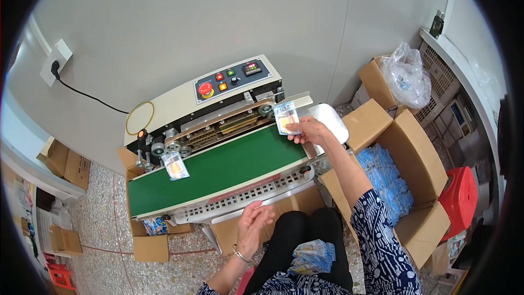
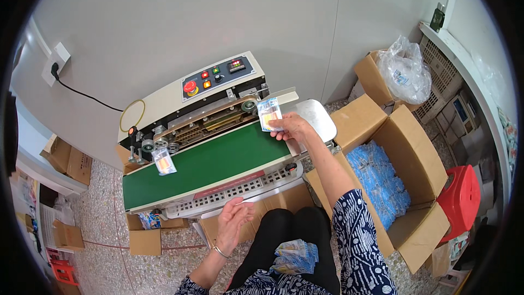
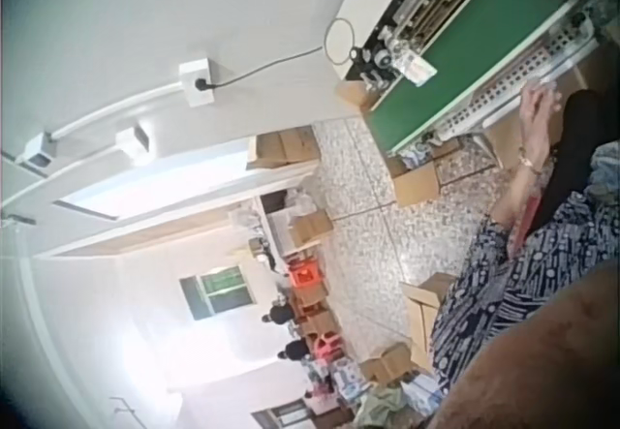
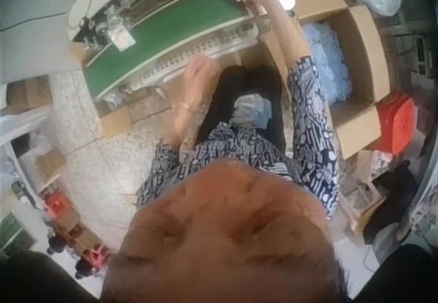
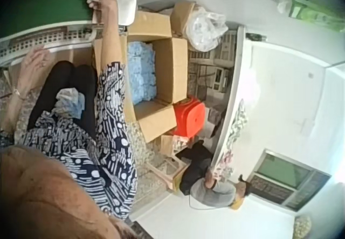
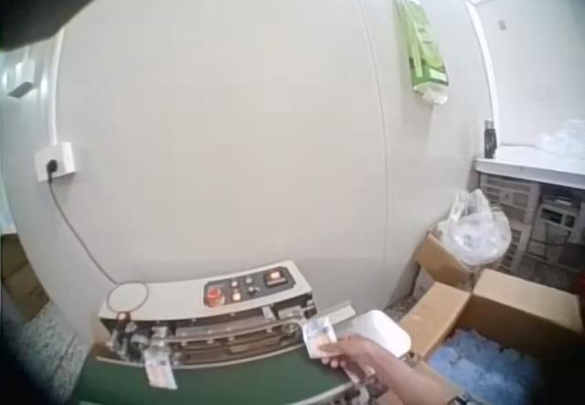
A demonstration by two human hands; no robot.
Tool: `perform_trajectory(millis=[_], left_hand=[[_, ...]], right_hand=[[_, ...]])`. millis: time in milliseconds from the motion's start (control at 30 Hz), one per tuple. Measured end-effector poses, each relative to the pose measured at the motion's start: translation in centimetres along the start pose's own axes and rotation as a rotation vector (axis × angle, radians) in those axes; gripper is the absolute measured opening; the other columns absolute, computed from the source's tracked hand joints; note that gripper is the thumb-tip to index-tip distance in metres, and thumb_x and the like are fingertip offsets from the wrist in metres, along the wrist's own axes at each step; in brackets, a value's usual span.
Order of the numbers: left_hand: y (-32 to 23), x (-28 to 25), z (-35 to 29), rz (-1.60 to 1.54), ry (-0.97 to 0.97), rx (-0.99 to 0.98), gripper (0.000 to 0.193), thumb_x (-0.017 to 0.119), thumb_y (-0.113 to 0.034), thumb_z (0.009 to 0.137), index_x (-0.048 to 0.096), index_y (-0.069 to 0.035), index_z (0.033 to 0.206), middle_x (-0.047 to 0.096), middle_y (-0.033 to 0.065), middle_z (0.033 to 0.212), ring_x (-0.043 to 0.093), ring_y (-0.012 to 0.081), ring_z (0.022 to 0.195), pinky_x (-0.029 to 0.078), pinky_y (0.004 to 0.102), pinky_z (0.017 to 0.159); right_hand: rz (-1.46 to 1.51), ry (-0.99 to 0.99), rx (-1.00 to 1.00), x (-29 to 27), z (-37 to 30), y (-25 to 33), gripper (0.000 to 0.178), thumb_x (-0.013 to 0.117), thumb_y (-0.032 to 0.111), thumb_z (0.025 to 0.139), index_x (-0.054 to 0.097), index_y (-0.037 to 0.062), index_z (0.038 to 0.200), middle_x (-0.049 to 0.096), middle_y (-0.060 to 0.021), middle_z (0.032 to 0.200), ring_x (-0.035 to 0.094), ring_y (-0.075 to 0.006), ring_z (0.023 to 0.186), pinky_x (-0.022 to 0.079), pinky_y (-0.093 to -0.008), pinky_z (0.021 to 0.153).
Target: Packaging small items into plastic bags and sealing them with a machine.
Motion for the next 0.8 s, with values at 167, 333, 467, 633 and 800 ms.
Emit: perform_trajectory(millis=[167, 333, 467, 633, 800], left_hand=[[0.4, -0.5, -1.3, -0.003, 0.001, -0.016, 0.033, 0.057, -0.009, 0.088, 0.045, -0.004, 0.119, 0.060, 0.0128, 0.106, 0.061, 0.0182, 0.090, 0.051, 0.0273, 0.075], [2.7, 1.0, -1.8, 0.007, 0.041, -0.098, 0.035, 0.058, -0.009, 0.088, 0.044, -0.004, 0.119, 0.061, 0.0124, 0.105, 0.061, 0.0183, 0.090, 0.050, 0.0275, 0.075], [2.7, 2.7, -1.9, 0.089, 0.054, -0.136, 0.035, 0.060, -0.008, 0.086, 0.045, -0.003, 0.118, 0.060, 0.0108, 0.105, 0.059, 0.0171, 0.091, 0.049, 0.0271, 0.075], [1.9, 3.1, -3.7, 0.422, 0.190, -0.045, 0.029, 0.064, -0.007, 0.082, 0.056, -0.002, 0.109, 0.059, 0.0084, 0.112, 0.054, 0.0161, 0.105, 0.041, 0.0279, 0.093], [3.0, 5.9, -7.9, 0.984, 0.474, 0.319, 0.037, 0.071, -0.013, 0.073, 0.059, -0.004, 0.108, 0.053, 0.0106, 0.122, 0.044, 0.0283, 0.119, 0.033, 0.0391, 0.101]], right_hand=[[-0.050, 0.084, -0.006, 2.5, 1.0, 0.6, 0.016, 0.065, 0.018, 0.082, 0.062, 0.0028, 0.087, 0.064, -0.0069, 0.066, 0.054, -0.0089, 0.044, 0.041, -0.0194, 0.038], [-0.270, 0.080, -0.041, 5.7, 3.0, -1.2, 0.026, 0.068, 0.023, 0.078, 0.061, -0.0020, 0.082, 0.065, -0.0102, 0.064, 0.057, -0.0126, 0.042, 0.040, -0.0227, 0.032], [-1.158, -0.540, -0.718, 7.5, -1.9, 4.9, 0.035, 0.066, 0.037, 0.073, 0.061, 0.0036, 0.081, 0.063, -0.0147, 0.080, 0.062, -0.0330, 0.082, 0.050, -0.0433, 0.070], [-1.229, -0.518, -0.713, 5.0, -11.9, 7.7, 0.043, 0.061, 0.043, 0.079, 0.058, 0.0008, 0.075, 0.061, -0.0179, 0.071, 0.061, -0.0336, 0.070, 0.047, -0.0438, 0.058], [-0.870, -0.339, -0.436, 0.1, -23.2, -0.8, 0.028, 0.058, 0.026, 0.087, 0.057, -0.0021, 0.088, 0.055, -0.0112, 0.064, 0.055, -0.0187, 0.053, 0.043, -0.0330, 0.050]])
Point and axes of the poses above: each hand's wrist, its own z-axis towards the middle knuckle, its own x-axis out of the palm, y = z × x, the point moved 10 cm from there along z, towards the middle knuckle
